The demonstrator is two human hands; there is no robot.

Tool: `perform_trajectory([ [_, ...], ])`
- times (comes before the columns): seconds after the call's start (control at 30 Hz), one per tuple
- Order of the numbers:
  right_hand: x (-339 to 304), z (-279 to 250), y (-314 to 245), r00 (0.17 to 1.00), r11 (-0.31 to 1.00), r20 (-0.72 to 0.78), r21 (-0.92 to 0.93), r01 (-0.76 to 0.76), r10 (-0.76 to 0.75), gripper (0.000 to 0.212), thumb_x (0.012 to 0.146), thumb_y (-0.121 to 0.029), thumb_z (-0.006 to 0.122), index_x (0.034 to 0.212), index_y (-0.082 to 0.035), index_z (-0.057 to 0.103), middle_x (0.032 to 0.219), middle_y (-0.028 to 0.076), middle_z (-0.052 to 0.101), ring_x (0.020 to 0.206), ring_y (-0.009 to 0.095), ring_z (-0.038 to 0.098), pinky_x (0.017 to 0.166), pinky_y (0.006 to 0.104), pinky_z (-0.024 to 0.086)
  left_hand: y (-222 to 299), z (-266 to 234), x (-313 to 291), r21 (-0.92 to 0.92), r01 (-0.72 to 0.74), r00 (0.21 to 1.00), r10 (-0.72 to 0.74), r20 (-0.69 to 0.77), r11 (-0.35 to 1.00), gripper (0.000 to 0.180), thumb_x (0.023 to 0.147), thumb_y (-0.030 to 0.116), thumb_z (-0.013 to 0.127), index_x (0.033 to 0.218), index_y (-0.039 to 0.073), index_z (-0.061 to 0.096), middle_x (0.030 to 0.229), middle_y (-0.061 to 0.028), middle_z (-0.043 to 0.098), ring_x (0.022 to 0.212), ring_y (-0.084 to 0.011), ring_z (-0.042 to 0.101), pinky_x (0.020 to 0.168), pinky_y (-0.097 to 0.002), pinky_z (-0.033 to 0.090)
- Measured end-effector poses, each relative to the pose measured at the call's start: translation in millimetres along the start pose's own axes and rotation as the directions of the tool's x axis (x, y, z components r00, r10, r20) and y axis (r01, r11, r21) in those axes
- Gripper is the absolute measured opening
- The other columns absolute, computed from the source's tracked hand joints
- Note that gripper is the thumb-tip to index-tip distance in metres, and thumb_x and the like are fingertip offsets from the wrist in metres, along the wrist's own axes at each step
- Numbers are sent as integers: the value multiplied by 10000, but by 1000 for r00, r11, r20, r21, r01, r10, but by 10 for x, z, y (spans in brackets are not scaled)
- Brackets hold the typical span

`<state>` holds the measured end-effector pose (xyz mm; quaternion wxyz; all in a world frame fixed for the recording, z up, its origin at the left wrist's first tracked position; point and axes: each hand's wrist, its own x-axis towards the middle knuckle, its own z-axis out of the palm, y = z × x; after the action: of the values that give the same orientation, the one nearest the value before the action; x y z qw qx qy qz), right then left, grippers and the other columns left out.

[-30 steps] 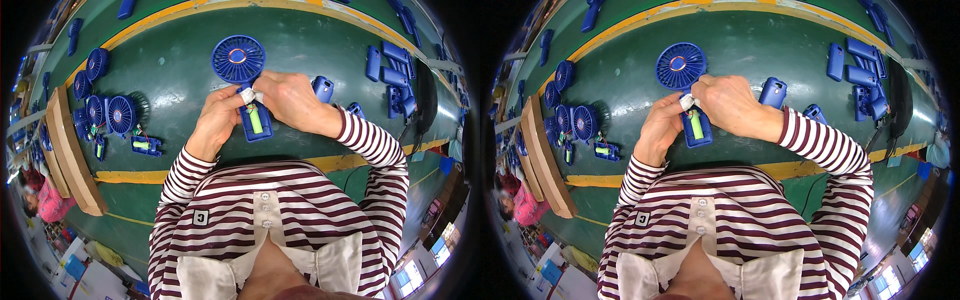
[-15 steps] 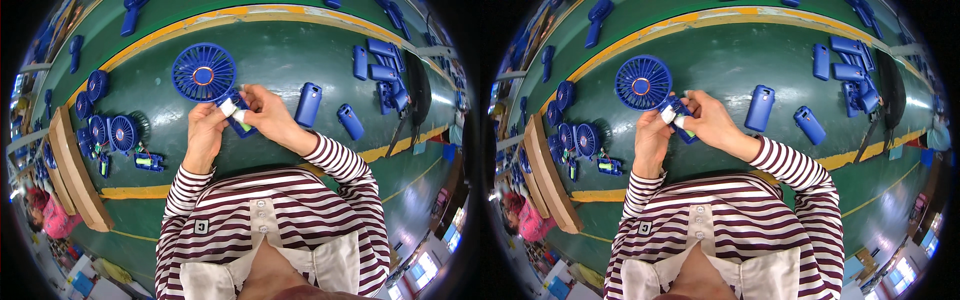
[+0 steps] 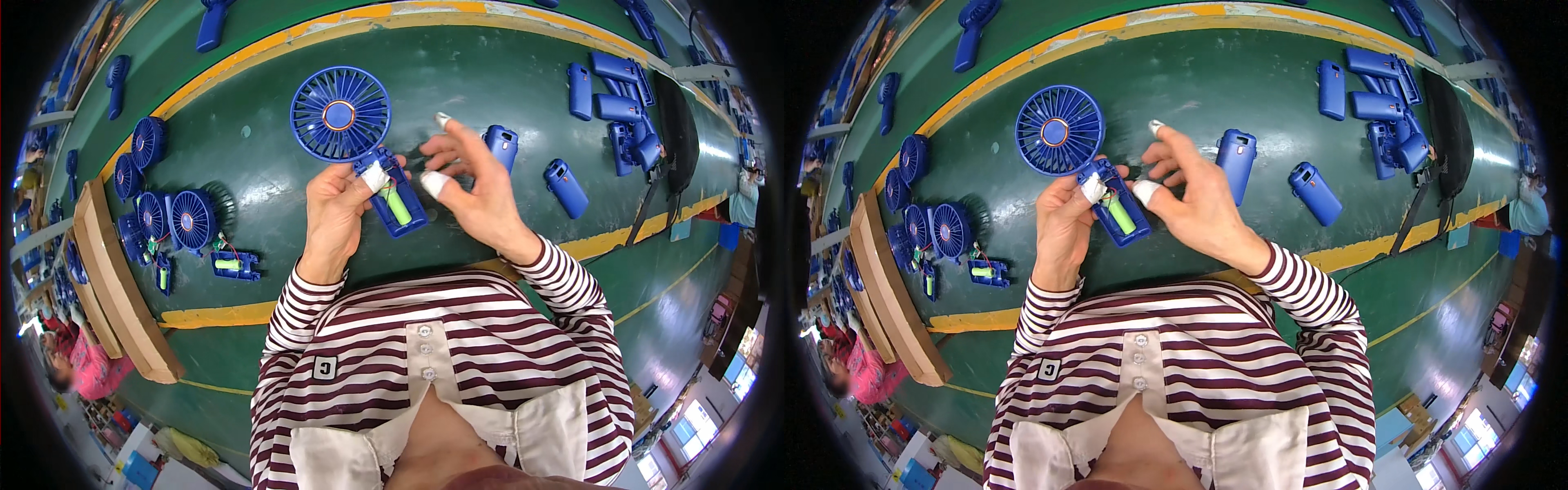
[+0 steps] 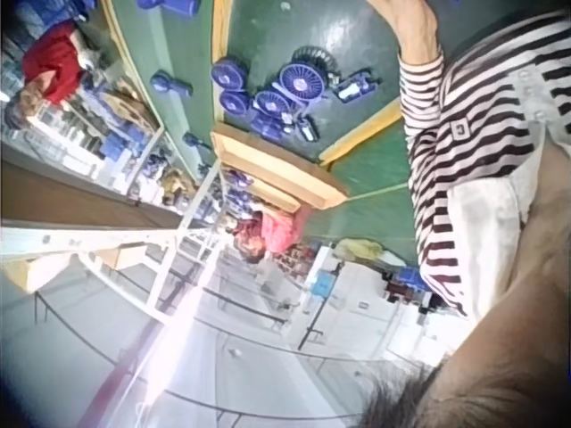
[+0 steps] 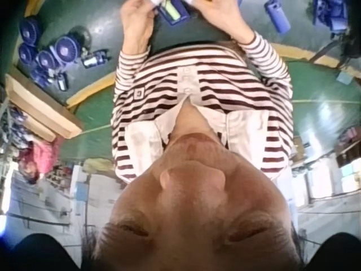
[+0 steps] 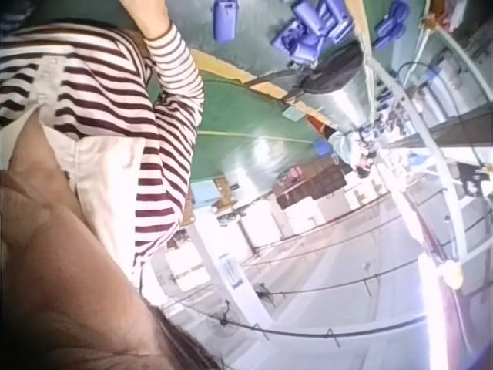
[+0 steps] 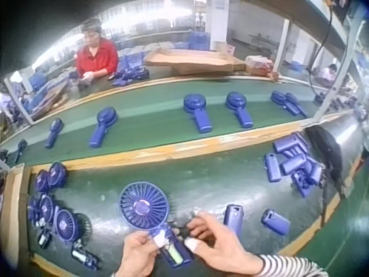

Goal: The person assembles portable fans by fitting the circuit board and wiring into the handle base, pressing the handle cover into place by hand, and placing the assembled fans onto the conveyor belt.

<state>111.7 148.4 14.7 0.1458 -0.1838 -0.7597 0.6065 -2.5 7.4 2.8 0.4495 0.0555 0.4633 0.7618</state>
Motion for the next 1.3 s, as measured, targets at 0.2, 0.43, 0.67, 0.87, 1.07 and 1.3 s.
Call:
perform_trajectory([
  [0.2,-45,56,13,993,987,40,124,102,-108,564,782,-23,575,1291,-8,334,1114,142,556,958,212,571,802,311,455,-18,-2,-18,28,-17,1000,17,-7,999,237,826,29,566,1048,-52,551,977,-170,628,856,-214,635,726,-283,520],
  [0.43,-81,119,22,913,853,93,-328,405,-398,519,673,33,560,1176,52,437,1035,185,575,788,274,595,673,334,487,-70,-23,-1,87,-29,998,34,-58,996,212,809,17,590,1016,-28,582,888,-74,645,743,-105,609,620,-206,478],
  [0.67,-48,100,182,657,392,421,-559,731,-625,385,713,-157,574,1074,-36,520,966,110,542,782,173,522,655,285,435,-113,-123,-28,151,128,984,-106,-146,980,231,783,-23,504,994,-43,598,805,-35,627,615,-53,547,499,-163,395],
  [0.87,-90,24,235,556,334,536,-458,824,-635,406,669,-190,621,1045,-58,543,961,94,538,839,205,522,714,303,448,-109,-31,0,144,190,980,-178,-91,971,221,789,-16,493,979,-51,601,904,-122,650,705,-132,617,581,-217,490],
  [1.07,-188,-132,74,885,556,59,-758,341,-462,526,673,-312,666,1073,-7,509,967,127,531,790,266,534,661,358,448,-54,-66,-30,114,234,965,-216,-150,966,237,799,10,476,995,-85,569,914,-166,631,813,-219,632,709,-317,531],
  [1.3,-220,-369,205,959,437,-195,-895,-87,-207,596,657,-248,712,1101,64,465,1019,181,509,915,337,514,767,388,451,4,-46,-72,-54,295,949,-299,-105,954,234,826,34,472,1021,-87,519,942,-185,614,852,-254,626,761,-363,518],
])
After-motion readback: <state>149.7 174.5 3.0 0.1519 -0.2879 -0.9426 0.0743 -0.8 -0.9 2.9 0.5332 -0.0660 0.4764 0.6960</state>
